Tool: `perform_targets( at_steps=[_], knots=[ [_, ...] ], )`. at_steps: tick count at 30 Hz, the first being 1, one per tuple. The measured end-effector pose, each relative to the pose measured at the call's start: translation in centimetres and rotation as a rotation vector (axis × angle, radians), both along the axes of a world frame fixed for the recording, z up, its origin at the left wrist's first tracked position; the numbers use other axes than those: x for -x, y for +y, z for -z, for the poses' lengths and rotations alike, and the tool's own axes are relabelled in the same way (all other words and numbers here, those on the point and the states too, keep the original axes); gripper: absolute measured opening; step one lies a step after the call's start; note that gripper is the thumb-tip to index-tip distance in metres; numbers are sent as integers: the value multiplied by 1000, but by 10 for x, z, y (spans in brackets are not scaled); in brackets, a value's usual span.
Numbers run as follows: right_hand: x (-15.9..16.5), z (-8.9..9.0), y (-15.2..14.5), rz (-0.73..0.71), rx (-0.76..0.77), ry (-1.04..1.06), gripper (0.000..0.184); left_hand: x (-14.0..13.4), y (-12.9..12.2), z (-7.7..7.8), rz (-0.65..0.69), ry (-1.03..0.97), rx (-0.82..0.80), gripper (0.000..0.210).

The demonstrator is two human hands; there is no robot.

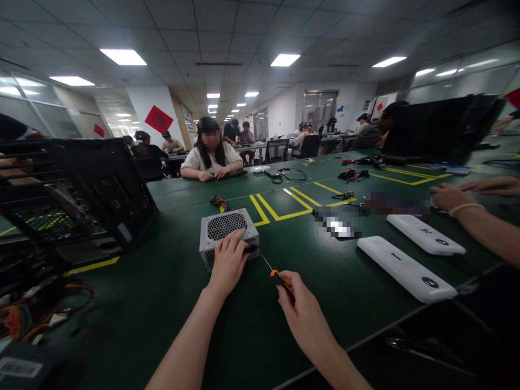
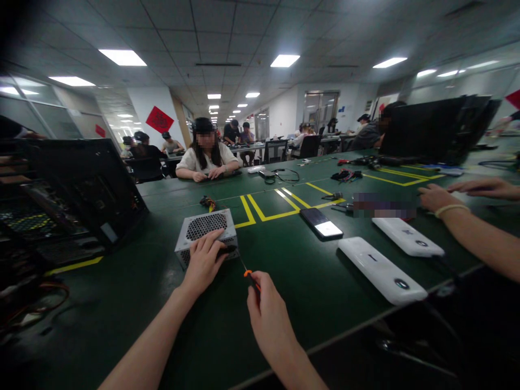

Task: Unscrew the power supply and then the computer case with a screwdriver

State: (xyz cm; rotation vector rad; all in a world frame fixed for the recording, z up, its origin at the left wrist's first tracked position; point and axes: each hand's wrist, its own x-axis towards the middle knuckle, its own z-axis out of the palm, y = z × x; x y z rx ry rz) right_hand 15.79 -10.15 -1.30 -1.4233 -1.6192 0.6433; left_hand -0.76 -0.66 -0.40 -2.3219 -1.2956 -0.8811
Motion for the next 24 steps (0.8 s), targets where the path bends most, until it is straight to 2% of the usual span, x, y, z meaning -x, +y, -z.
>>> perform_targets(
  at_steps=[6, 11, 15, 18, 21, 24],
  knots=[
    [-3, 0, -3, -10, 52, 72, 21, 0, -4, -2, 15, -1, -10, 15],
    [-6, 1, -5, -14, 2, 128, 19, 1, -9, -1, 11, -7, -42, 18],
    [-8, 4, -4, 11, -48, 157, 18, 2, -16, 0, -52, -41, -88, 20],
    [-10, 6, -4, 8, -41, 192, 16, 3, -26, 0, -157, -102, -96, 20],
    [-12, 8, -4, -11, -8, 219, 15, 2, -39, 2, -264, -149, -37, 20],
    [-13, 11, -3, -12, -9, 232, 15, -1, -50, 9, -263, -93, 116, 19]
  ],
)
